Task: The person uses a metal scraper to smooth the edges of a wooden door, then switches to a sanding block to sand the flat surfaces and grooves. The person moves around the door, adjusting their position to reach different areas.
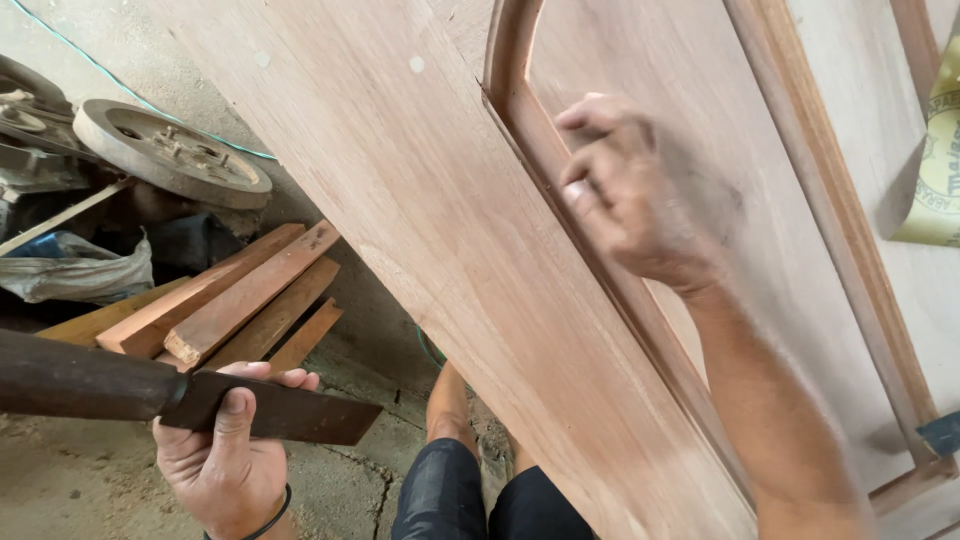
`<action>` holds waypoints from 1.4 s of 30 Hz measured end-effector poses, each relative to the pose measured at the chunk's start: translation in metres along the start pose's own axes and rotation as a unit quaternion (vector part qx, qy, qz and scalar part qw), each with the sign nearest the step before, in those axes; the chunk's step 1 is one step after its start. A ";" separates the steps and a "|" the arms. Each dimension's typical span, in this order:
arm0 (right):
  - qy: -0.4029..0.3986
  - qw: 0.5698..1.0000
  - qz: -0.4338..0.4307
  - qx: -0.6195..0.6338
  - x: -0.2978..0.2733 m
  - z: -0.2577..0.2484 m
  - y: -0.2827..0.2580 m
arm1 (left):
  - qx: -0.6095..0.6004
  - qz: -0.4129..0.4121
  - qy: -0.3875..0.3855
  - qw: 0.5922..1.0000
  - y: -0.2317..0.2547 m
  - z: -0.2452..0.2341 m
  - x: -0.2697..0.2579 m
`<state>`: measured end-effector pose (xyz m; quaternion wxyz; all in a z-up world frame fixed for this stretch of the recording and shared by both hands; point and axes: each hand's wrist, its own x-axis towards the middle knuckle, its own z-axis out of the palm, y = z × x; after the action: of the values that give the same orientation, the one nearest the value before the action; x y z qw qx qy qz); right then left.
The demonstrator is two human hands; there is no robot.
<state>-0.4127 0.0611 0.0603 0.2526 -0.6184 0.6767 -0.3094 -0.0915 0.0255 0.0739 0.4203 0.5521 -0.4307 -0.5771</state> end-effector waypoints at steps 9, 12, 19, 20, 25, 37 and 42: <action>0.122 0.981 -0.002 0.149 -0.021 0.011 -0.033 | -0.015 0.041 -0.029 0.999 0.009 -0.002 -0.015; 0.091 0.992 -0.035 0.078 -0.019 0.014 -0.011 | -0.030 0.048 -0.037 0.998 0.012 -0.006 -0.022; -0.006 0.993 -0.104 -0.059 -0.001 0.006 0.004 | -0.027 0.055 -0.051 0.997 0.013 -0.015 -0.029; -0.006 0.993 -0.105 -0.059 -0.001 0.006 0.005 | -0.028 0.055 -0.050 0.997 0.014 -0.014 -0.029; -0.012 0.981 -0.146 -0.128 -0.001 0.012 0.017 | -0.018 0.052 -0.046 0.997 0.014 -0.022 -0.030; -0.003 0.986 -0.119 -0.119 -0.013 0.011 0.009 | -0.022 0.064 -0.056 0.996 0.016 -0.022 -0.033; 0.015 0.995 -0.097 0.033 -0.060 0.030 -0.048 | -0.036 0.073 -0.067 0.994 0.016 -0.023 -0.029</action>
<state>-0.3513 0.1158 0.0726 0.2316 -0.6678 0.6070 -0.3632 -0.0670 0.0487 0.0966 0.4508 0.4639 -0.4761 -0.5957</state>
